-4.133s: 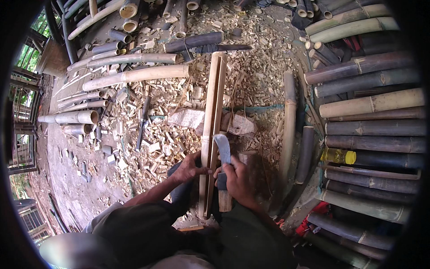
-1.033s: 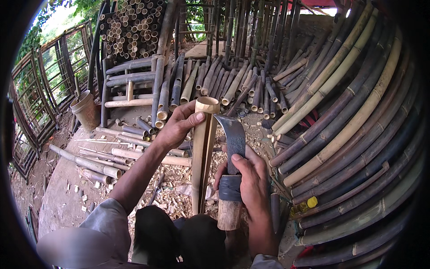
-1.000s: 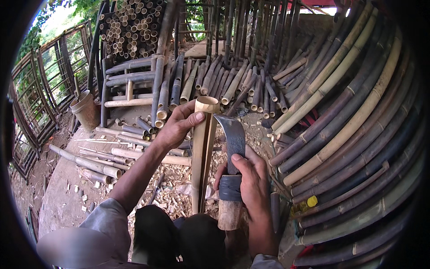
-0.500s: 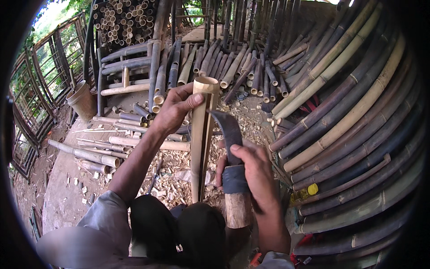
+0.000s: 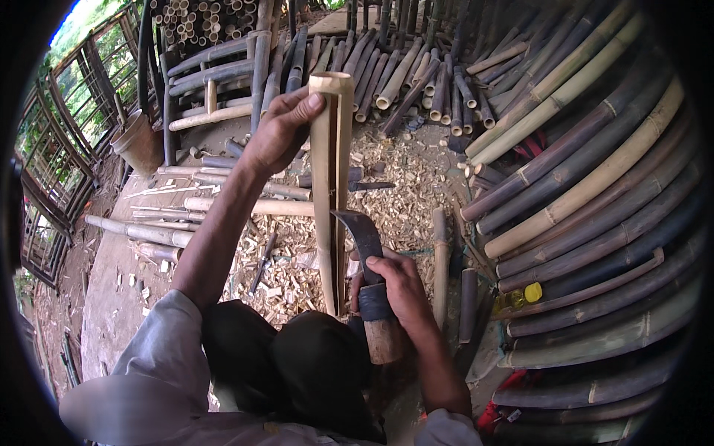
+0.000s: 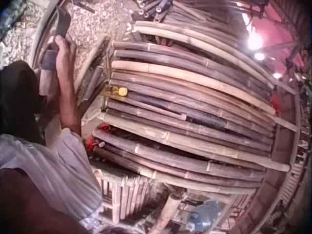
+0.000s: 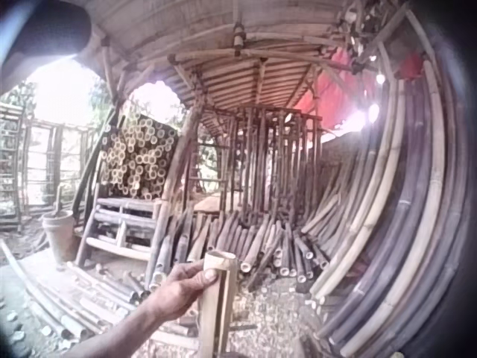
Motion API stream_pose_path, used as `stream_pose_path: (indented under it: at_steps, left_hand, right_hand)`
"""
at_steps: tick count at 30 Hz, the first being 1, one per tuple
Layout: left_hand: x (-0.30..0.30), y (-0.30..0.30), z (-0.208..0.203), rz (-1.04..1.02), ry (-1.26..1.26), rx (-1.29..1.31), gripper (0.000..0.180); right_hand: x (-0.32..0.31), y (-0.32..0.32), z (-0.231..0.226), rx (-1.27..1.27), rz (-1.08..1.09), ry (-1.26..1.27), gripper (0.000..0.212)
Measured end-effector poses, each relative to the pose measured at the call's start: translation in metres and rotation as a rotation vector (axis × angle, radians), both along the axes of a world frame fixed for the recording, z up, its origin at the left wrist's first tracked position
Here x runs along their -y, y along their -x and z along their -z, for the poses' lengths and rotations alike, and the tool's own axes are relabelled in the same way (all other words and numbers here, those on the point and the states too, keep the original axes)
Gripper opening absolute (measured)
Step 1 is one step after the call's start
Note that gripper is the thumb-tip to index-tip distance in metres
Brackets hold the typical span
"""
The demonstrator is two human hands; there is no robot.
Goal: The person splits a long bamboo pole into thin strips using a chisel and a wooden mallet. They position the chisel on the bamboo, strike it with the mallet to drive the blade through the material, and then use a knife to separate the resulting strips.
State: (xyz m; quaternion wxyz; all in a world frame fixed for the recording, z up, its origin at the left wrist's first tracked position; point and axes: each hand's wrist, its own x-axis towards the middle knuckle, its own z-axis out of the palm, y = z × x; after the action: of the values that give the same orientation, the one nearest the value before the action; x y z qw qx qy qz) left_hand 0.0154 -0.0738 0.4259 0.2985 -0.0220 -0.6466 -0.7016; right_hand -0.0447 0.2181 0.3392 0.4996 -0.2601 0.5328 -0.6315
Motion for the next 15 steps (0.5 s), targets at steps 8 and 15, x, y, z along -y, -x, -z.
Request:
stream_pose_path:
  at_steps: [8,15]
  left_hand:
    - [0.044,0.009,0.016,-0.026,-0.034,0.005,0.063]
    - [0.067,0.015,0.025,-0.098,-0.01,0.023,0.061]
  right_hand:
    - [0.005,-0.002,0.094,0.111,0.027,-0.152,0.033]
    - [-0.011,-0.009,0.152,0.172,-0.058,-0.237,0.03]
